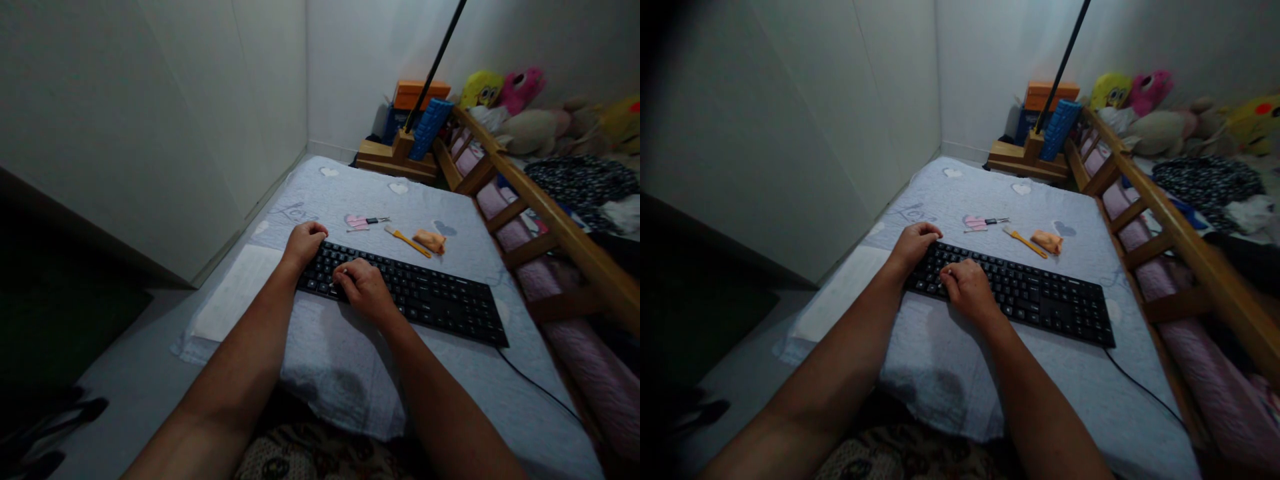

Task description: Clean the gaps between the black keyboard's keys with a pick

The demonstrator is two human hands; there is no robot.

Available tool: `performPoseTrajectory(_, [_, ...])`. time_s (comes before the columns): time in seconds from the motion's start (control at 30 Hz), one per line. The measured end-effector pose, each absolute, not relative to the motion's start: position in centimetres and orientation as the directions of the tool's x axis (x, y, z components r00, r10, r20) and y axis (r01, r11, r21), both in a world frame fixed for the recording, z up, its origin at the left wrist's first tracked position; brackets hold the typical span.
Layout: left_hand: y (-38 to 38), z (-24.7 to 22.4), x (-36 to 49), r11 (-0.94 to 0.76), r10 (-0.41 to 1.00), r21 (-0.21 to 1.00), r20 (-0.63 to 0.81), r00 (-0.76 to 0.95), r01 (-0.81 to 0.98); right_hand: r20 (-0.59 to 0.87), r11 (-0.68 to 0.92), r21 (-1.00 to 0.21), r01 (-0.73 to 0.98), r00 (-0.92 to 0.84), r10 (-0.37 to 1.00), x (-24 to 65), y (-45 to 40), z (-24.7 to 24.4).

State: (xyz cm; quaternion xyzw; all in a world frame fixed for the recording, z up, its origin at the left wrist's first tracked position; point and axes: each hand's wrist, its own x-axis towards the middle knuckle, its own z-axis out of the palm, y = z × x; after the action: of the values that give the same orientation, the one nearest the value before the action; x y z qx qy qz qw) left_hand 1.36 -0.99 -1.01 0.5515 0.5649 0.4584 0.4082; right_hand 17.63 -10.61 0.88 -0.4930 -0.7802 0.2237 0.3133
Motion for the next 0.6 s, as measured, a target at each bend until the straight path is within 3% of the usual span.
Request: performPoseTrajectory(0.6, [-0.9,-1.2,1.2,-0.048,0.996,0.97,0.063,-0.058,0.238,0.348,0.495,-0.631,0.597,-0.353,0.869,16.4,-10.6,0.4])
